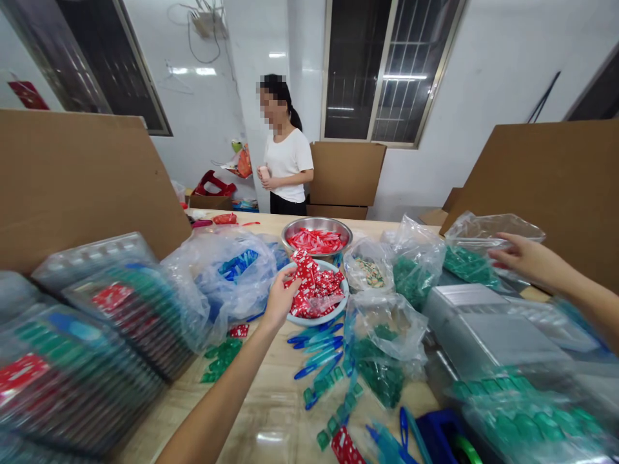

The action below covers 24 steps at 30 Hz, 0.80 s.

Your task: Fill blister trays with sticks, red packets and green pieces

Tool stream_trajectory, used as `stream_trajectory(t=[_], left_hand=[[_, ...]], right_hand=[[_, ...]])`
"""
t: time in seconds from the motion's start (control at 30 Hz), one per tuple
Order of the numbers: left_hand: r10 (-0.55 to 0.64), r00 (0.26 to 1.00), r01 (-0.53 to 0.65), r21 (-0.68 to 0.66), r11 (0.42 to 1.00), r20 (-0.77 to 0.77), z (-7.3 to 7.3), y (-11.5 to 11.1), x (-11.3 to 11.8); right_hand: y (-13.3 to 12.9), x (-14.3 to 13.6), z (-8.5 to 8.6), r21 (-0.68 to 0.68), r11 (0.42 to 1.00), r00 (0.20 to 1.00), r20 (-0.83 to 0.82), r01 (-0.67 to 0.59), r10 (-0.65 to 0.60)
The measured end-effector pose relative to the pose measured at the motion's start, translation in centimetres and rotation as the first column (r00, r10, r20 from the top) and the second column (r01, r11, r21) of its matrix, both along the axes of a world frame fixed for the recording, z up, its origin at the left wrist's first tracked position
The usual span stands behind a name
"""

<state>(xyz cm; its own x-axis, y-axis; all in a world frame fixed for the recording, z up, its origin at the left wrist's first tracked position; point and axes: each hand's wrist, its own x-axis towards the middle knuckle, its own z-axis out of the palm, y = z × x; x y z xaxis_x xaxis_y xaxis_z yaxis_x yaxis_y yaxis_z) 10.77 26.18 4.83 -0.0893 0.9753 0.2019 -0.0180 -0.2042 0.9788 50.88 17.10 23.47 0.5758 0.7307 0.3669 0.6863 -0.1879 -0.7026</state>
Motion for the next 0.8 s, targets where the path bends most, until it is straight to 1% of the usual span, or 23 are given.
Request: stream_trajectory(t=[0.03, 0.07, 0.1, 0.13, 0.17, 0.2, 0.23, 0.3, 0.33, 0.37, 0.4, 0.43, 0.47, 0.5, 0.57, 0.6, 0.63, 0.67, 0.7, 0.77, 0.8], left_hand=[[-0.055, 0.998, 0.055, -0.019, 0.998, 0.029, 0.5, -1.5, -0.1], [-0.106, 0.993, 0.109, -0.039, 0.993, 0.056, 1.0, -3.0, -0.1], [-0.155, 0.985, 0.160, -0.062, 0.985, 0.078, 1.6, -4.6, -0.1], [-0.202, 0.975, 0.210, -0.085, 0.974, 0.096, 2.1, -6.2, -0.1], [-0.246, 0.963, 0.258, -0.109, 0.960, 0.110, 2.5, -7.8, 0.0], [-0.289, 0.950, 0.304, -0.133, 0.943, 0.121, 2.8, -9.3, 0.2], [-0.344, 0.931, 0.361, -0.158, 0.919, 0.126, 3.0, -10.8, 0.4], [-0.480, 0.872, 0.489, -0.209, 0.847, 0.095, 2.5, -13.8, 1.2], [-0.536, 0.843, 0.533, -0.221, 0.817, 0.048, 2.0, -15.2, 1.6], [-0.574, 0.818, 0.555, -0.221, 0.802, -0.027, 1.1, -16.4, 2.0], [-0.567, 0.814, 0.539, -0.199, 0.819, -0.129, 0.1, -17.5, 2.3], [-0.522, 0.817, 0.499, -0.152, 0.853, -0.246, -0.9, -18.5, 2.6], [-0.463, 0.811, 0.456, -0.108, 0.883, -0.358, -2.0, -19.2, 2.9], [-0.414, 0.793, 0.428, -0.073, 0.901, -0.446, -2.9, -19.6, 3.1], [-0.377, 0.745, 0.412, -0.066, 0.909, -0.551, -4.1, -20.1, 3.6], [-0.381, 0.726, 0.408, -0.088, 0.909, -0.572, -4.2, -20.1, 3.9], [-0.401, 0.708, 0.406, -0.130, 0.905, -0.581, -4.0, -20.0, 4.1], [-0.445, 0.683, 0.417, -0.191, 0.889, -0.579, -3.5, -19.9, 4.5], [-0.506, 0.650, 0.444, -0.258, 0.858, -0.566, -2.8, -19.6, 4.8], [-0.647, 0.568, 0.548, -0.353, 0.758, -0.509, -0.7, -19.0, 5.8], [-0.706, 0.529, 0.612, -0.365, 0.702, -0.471, 0.5, -18.7, 6.4]], right_hand=[[-1.6, -2.0, -0.7, -0.050, 0.996, 0.996, -0.052, -0.068, 0.066], [-3.4, -4.2, -1.9, -0.089, 0.987, 0.987, -0.104, -0.134, 0.125], [-5.4, -6.6, -3.5, -0.098, 0.970, 0.964, -0.175, -0.220, 0.201], [-7.5, -9.2, -5.5, -0.020, 0.934, 0.887, -0.321, -0.357, 0.333], [-9.5, -11.8, -7.6, 0.074, 0.889, 0.781, -0.448, -0.452, 0.435], [-11.2, -14.4, -9.7, 0.162, 0.862, 0.690, -0.537, -0.481, 0.486], [-12.7, -16.8, -11.8, 0.208, 0.839, 0.578, -0.641, -0.502, 0.505], [-14.7, -20.9, -15.5, 0.269, 0.851, 0.350, -0.824, -0.451, 0.446], [-15.1, -22.5, -16.9, 0.297, 0.855, 0.215, -0.885, -0.425, 0.414], [-15.3, -23.7, -18.1, 0.312, 0.871, 0.090, -0.925, -0.380, 0.370], [-15.4, -24.6, -19.0, 0.307, 0.890, -0.025, -0.948, -0.336, 0.317], [-15.4, -25.2, -19.7, 0.285, 0.913, -0.116, -0.958, -0.292, 0.262], [-15.4, -25.6, -20.2, 0.261, 0.934, -0.174, -0.959, -0.244, 0.223], [-15.5, -25.7, -20.5, 0.236, 0.948, -0.214, -0.958, -0.211, 0.191], [-16.0, -25.6, -20.6, 0.214, 0.965, -0.245, -0.954, -0.149, 0.174], [-16.4, -25.4, -20.5, 0.219, 0.968, -0.249, -0.951, -0.123, 0.183], [-16.7, -25.0, -20.4, 0.225, 0.970, -0.252, -0.948, -0.088, 0.197], [-17.1, -24.6, -20.2, 0.231, 0.972, -0.247, -0.945, -0.046, 0.213], [-17.5, -24.1, -20.0, 0.236, 0.972, -0.233, -0.945, -0.003, 0.229], [-18.2, -23.0, -19.9, 0.237, 0.968, -0.189, -0.950, 0.077, 0.247], [-18.6, -22.3, -20.1, 0.230, 0.966, -0.164, -0.955, 0.114, 0.247]])
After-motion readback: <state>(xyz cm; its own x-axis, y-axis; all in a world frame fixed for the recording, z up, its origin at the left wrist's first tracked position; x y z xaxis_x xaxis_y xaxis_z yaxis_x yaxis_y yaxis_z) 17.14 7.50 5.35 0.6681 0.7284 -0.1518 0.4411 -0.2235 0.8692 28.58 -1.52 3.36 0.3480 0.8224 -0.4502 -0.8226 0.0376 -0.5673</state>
